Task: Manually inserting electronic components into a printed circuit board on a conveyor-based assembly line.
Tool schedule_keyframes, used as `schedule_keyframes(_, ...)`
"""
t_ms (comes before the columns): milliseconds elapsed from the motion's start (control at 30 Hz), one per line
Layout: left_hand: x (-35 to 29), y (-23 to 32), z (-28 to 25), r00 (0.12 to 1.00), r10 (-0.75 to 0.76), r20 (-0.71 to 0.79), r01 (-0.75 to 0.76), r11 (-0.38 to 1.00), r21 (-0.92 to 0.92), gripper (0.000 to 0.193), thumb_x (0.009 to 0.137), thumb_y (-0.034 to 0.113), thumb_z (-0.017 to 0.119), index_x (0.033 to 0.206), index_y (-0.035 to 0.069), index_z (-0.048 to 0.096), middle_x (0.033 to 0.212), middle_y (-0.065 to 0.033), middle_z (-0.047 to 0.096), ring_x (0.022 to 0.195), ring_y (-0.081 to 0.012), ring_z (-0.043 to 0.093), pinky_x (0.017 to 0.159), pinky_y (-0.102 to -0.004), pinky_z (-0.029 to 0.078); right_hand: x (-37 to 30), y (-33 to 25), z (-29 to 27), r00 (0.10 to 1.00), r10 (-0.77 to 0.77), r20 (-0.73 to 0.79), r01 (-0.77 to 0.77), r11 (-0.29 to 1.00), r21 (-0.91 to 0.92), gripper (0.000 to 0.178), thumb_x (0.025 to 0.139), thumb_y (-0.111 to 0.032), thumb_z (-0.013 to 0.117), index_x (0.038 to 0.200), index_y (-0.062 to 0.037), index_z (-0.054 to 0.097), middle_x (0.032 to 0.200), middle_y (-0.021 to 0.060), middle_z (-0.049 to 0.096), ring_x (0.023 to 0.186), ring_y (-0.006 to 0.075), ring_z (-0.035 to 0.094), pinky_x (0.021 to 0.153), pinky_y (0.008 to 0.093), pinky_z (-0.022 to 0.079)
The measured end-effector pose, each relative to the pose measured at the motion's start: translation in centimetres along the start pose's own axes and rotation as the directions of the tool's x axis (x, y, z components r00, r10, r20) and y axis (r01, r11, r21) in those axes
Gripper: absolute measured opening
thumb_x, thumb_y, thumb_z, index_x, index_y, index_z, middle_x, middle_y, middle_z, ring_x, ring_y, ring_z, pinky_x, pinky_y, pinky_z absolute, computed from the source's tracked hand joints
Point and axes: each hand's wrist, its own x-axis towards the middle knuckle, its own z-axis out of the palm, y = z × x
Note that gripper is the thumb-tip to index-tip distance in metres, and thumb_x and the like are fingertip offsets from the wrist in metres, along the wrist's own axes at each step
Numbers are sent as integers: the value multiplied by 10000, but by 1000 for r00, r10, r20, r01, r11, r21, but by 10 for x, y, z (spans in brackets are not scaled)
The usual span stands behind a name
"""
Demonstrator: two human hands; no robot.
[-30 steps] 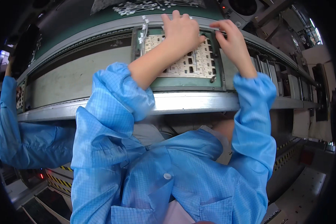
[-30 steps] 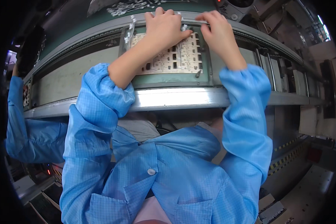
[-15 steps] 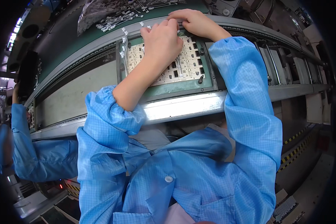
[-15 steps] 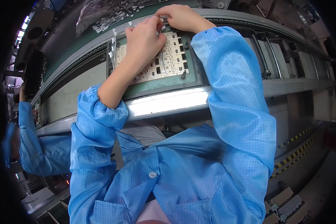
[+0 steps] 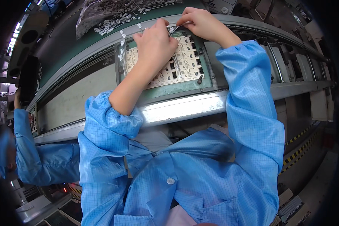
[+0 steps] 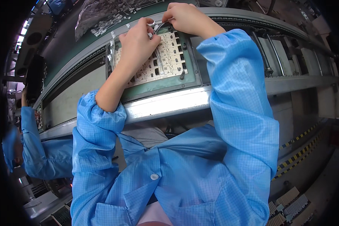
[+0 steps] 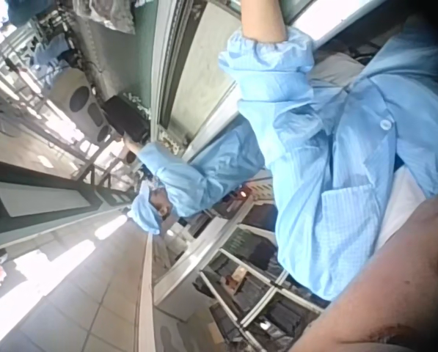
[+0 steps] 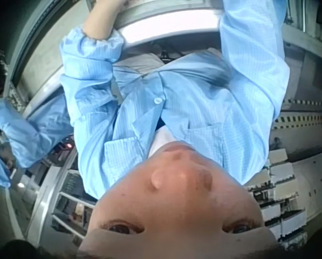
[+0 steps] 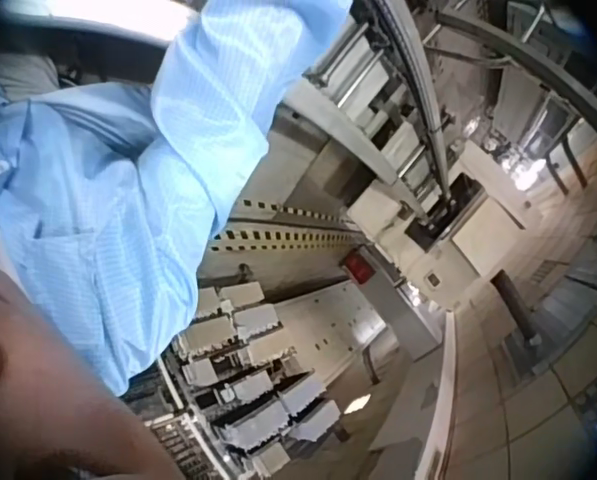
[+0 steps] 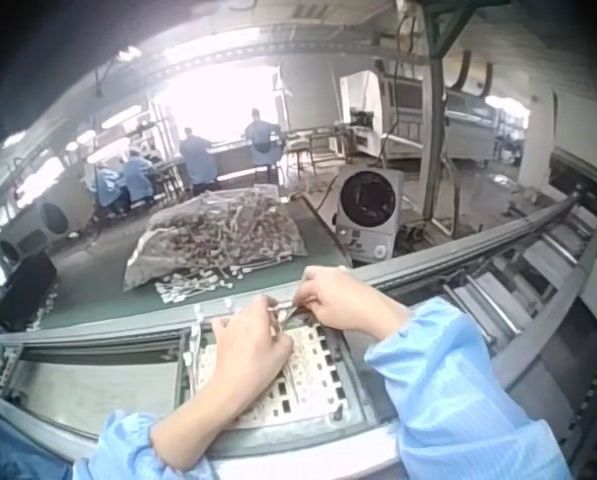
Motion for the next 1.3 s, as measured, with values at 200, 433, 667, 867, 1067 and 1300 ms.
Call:
schedule_keyframes(200,7,5,7,995,-77,71,73,996,57,380,763,165,659,1109,26,582,895,-133,701,897,-323,658,860,-507,353,-12,3,-6,989,76,-125,-68,995,71,194,859,-18,623,1047,-33,666,924,117,661,863,294,658,783,364,533)
schedule_keyframes(433,17,6,13,991,-115,65,110,991,71,287,778,141,655,1041,28,645,938,-137,712,928,-323,662,877,-518,356,-18,-3,-9,998,22,-62,-29,994,-108,132,860,-27,626,988,-15,656,919,130,666,861,305,661,774,360,536)
schedule_keyframes(667,13,5,14,1000,-2,12,2,999,-48,278,780,70,609,1034,118,712,1036,-66,712,987,-272,651,890,-500,351,-29,-5,-10,992,121,-42,-122,992,-24,163,868,-45,627,1025,-34,669,926,99,616,843,253,638,763,343,527)
schedule_keyframes(867,15,4,12,995,-52,80,62,990,-126,294,785,64,589,1013,174,739,1054,-41,713,1000,-248,647,907,-497,340,-28,-2,-1,996,5,-88,-13,996,-90,202,898,-54,589,1075,-84,681,1002,92,598,935,249,611,816,340,504)
schedule_keyframes(1067,11,-3,16,1000,3,24,-2,999,-44,270,806,116,604,1016,198,754,1032,-51,684,1032,-259,613,911,-505,347,-25,1,2,994,-40,-105,28,993,-111,179,897,-51,580,1018,-88,706,1018,78,600,984,260,598,842,356,494)
schedule_keyframes(1300,8,-5,15,998,56,-5,-55,994,92,256,825,173,638,1060,161,738,1046,-76,633,1022,-284,604,909,-515,363,-30,-28,-3,996,-48,-81,6,892,-453,302,817,9,566,1008,-132,753,1093,44,621,1074,237,563,928,374,417)
